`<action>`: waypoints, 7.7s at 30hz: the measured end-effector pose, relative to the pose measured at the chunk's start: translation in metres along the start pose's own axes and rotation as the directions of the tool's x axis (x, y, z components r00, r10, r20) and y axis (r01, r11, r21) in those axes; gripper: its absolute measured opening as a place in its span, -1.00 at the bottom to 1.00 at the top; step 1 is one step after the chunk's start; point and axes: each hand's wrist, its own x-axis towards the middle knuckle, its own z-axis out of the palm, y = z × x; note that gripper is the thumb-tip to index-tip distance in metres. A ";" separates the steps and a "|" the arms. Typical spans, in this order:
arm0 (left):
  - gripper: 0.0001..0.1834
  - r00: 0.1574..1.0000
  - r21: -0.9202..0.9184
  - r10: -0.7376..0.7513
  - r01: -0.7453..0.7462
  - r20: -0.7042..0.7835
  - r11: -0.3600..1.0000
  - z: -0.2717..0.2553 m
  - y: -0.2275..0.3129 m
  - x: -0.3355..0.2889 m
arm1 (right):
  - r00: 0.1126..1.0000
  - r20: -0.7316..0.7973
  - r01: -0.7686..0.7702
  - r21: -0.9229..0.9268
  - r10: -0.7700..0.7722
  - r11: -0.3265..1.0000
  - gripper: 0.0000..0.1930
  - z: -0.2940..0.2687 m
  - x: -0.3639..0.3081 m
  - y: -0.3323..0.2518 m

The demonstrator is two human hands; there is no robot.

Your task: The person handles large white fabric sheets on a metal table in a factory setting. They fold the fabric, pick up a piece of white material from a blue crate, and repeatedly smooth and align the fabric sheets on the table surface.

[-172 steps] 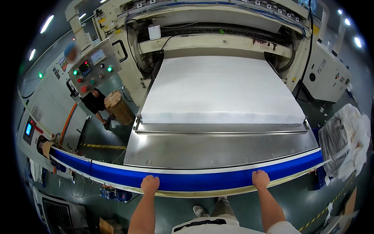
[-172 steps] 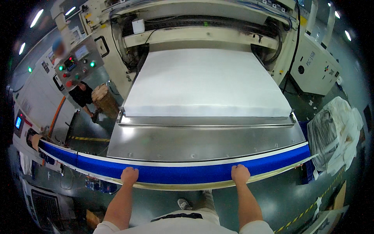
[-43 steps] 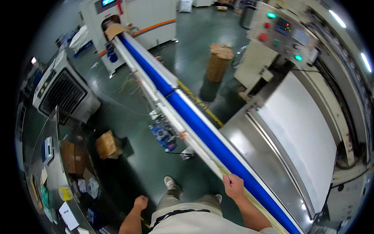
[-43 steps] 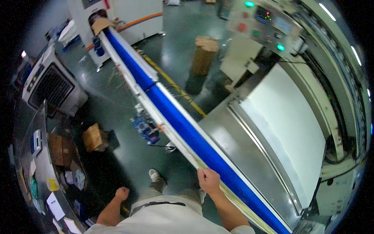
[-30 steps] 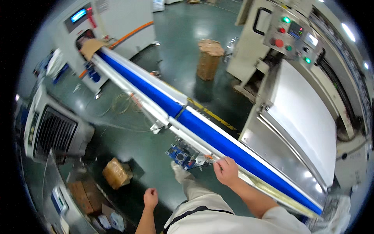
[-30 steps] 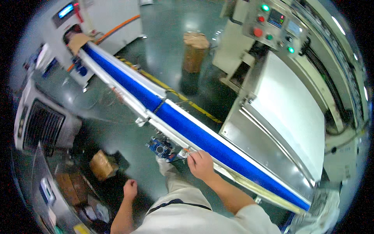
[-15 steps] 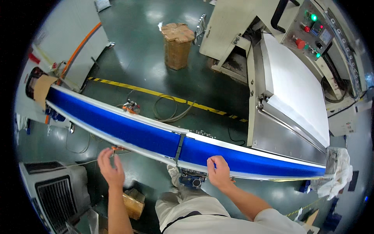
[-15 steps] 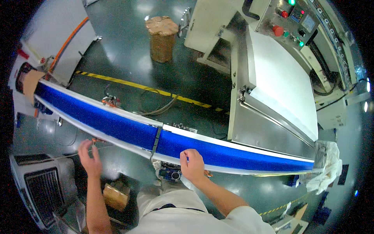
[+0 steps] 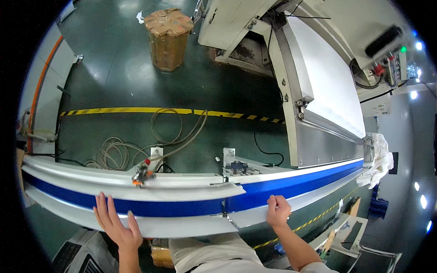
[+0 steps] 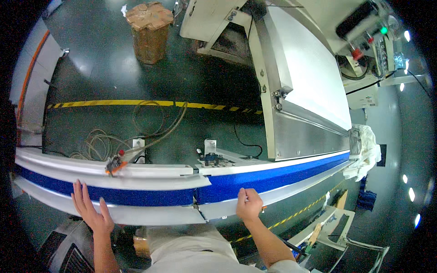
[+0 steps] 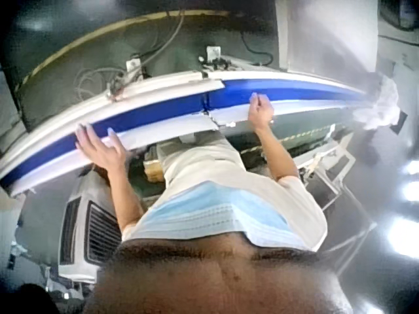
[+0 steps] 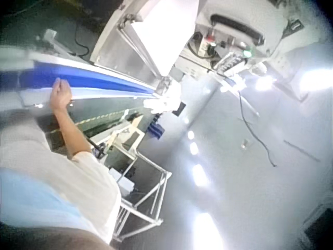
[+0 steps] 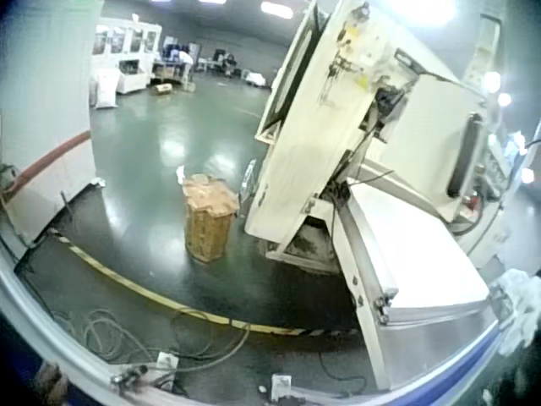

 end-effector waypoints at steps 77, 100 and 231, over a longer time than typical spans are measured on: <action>-0.39 0.997 -0.239 -0.053 0.065 0.054 0.969 -0.007 -0.013 0.007 | 0.985 0.051 -0.146 -0.271 0.165 0.952 -0.63 0.008 -0.007 0.020; -0.48 0.999 -0.129 0.021 -0.015 0.050 0.992 -0.005 -0.003 0.027 | 0.983 -0.012 -0.183 -0.108 0.183 0.977 -0.73 0.005 -0.006 0.003; -0.48 1.000 -0.198 -0.013 0.008 -0.020 0.980 0.296 0.847 0.072 | 0.546 0.564 0.441 0.435 -0.620 0.785 -0.76 -0.171 0.562 0.380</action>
